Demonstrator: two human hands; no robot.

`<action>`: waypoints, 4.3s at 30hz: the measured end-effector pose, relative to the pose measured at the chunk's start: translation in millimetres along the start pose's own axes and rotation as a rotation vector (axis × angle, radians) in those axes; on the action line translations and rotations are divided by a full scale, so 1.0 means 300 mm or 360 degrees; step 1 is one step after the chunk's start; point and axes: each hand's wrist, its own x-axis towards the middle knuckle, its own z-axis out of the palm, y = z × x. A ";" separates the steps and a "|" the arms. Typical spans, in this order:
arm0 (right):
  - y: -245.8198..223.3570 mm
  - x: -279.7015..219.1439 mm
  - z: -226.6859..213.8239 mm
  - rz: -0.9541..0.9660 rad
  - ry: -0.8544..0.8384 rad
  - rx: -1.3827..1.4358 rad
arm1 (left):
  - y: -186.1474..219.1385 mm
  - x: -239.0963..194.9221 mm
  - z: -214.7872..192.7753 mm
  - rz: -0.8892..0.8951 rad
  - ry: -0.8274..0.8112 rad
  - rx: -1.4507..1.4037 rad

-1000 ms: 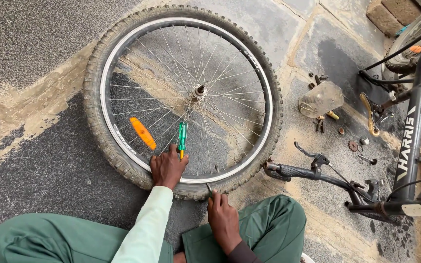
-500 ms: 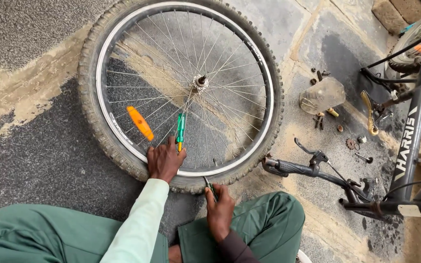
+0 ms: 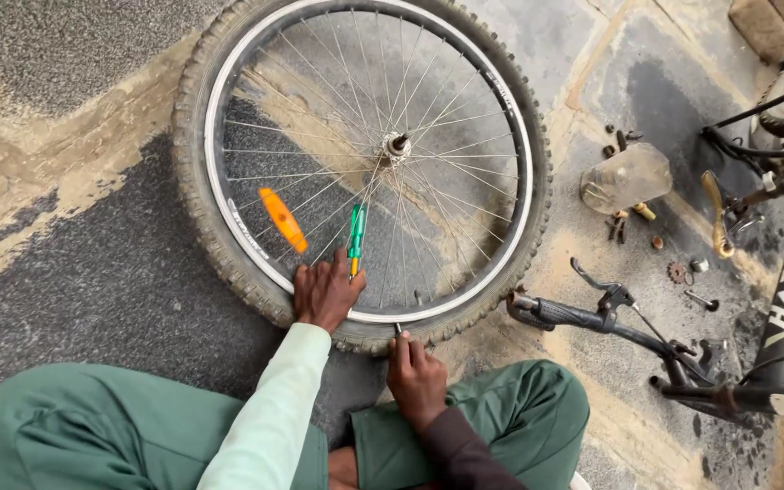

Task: The person sits on the ground and uses two tire levers to pry the tire bead off the bicycle rim. They work their way around the circumference of the wheel, gradually detaching the tire from the rim.

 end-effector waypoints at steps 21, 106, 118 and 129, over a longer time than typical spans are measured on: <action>0.169 0.614 0.144 -0.0190 -0.0263 0.0096 | -0.012 0.000 -0.006 -0.0031 0.0015 -0.0037; 0.211 -0.019 -0.019 -0.0520 0.0017 -0.0200 | 0.021 -0.026 -0.060 0.0093 0.0018 0.0280; 0.169 -0.021 0.010 -0.0323 0.0217 -0.0252 | 0.020 -0.025 -0.056 0.0072 -0.0053 0.0333; 0.163 0.010 -0.036 0.0322 -0.0060 0.0246 | 0.036 -0.042 -0.097 0.0059 -0.0051 0.0361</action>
